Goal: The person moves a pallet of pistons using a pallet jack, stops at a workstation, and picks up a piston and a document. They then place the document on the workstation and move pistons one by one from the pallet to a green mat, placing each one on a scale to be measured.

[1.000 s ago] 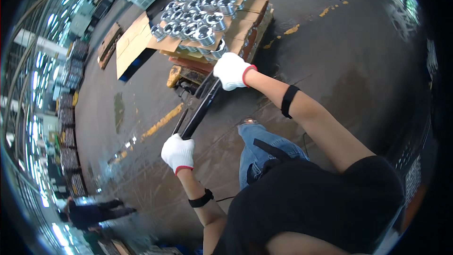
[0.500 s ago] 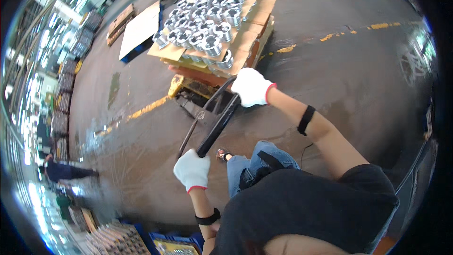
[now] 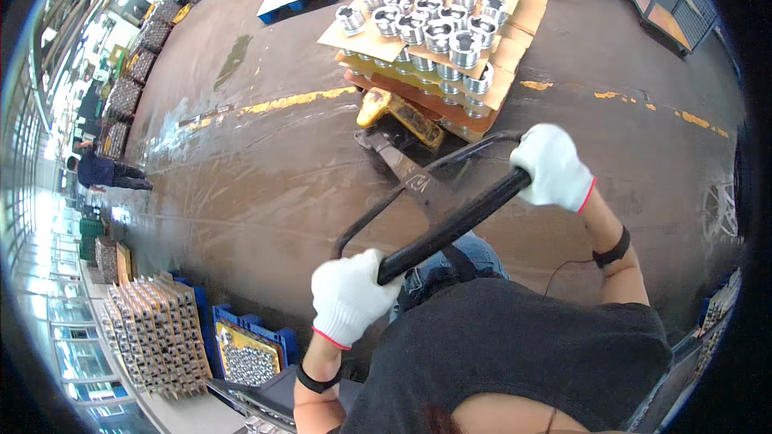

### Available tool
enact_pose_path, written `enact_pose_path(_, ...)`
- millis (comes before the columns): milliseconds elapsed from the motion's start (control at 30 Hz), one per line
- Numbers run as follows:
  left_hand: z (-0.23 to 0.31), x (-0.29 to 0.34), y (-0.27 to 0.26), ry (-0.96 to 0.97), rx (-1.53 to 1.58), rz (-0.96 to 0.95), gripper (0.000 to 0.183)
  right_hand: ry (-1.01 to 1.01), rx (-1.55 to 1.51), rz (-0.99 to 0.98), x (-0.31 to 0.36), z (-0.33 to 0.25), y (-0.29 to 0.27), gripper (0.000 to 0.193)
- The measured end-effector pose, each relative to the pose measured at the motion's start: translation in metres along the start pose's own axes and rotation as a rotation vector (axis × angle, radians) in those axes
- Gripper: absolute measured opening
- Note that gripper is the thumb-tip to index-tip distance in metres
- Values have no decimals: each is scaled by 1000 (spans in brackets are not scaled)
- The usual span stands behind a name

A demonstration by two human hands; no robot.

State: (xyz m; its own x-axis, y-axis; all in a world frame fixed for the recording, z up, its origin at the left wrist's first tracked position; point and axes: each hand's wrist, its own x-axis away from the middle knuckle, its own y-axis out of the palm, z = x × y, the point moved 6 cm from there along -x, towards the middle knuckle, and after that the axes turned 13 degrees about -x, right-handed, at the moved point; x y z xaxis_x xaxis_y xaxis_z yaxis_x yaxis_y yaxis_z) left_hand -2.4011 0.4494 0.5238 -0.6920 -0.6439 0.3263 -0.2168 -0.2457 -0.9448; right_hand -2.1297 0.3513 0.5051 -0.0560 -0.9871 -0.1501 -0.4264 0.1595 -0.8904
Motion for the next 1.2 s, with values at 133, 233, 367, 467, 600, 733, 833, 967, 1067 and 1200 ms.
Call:
enact_pose_path(133, 9, -8, -41, 19, 89, 226, 27, -23, 83, 208, 1, 15, -53, 19)
enact_pose_path(233, 19, -16, -56, 101, 169, 525, 25, 3, 122, 287, 6, 36, -75, 22)
enact_pose_path(367, 10, -74, -76, -8, -21, 811, 21, 39, 168, 477, -32, 79, -90, 28)
enact_pose_path(467, 16, -124, -115, -134, -1, 797, 22, 81, 207, 531, -61, 110, -136, 27)
enact_pose_path(600, 4, -206, -136, -89, 2, 843, 32, 110, 246, 619, -102, 155, -140, 31)
enact_pose_path(733, 6, -254, -136, -5, -53, 843, 33, 123, 347, 781, -89, 172, -129, 27)
enact_pose_path(833, 50, -235, -122, 171, -124, 916, 17, 184, 394, 838, -25, 163, -129, 24)
enact_pose_path(967, 97, -193, -135, 475, -34, 1046, 17, 279, 435, 881, 63, 176, -163, 26)
enact_pose_path(1067, 115, -192, -135, 568, 8, 1086, 13, 280, 518, 891, 90, 179, -165, 30)
enact_pose_path(1200, 149, -214, -125, 676, 0, 1019, 18, 648, 379, 814, 125, 209, -157, 39)
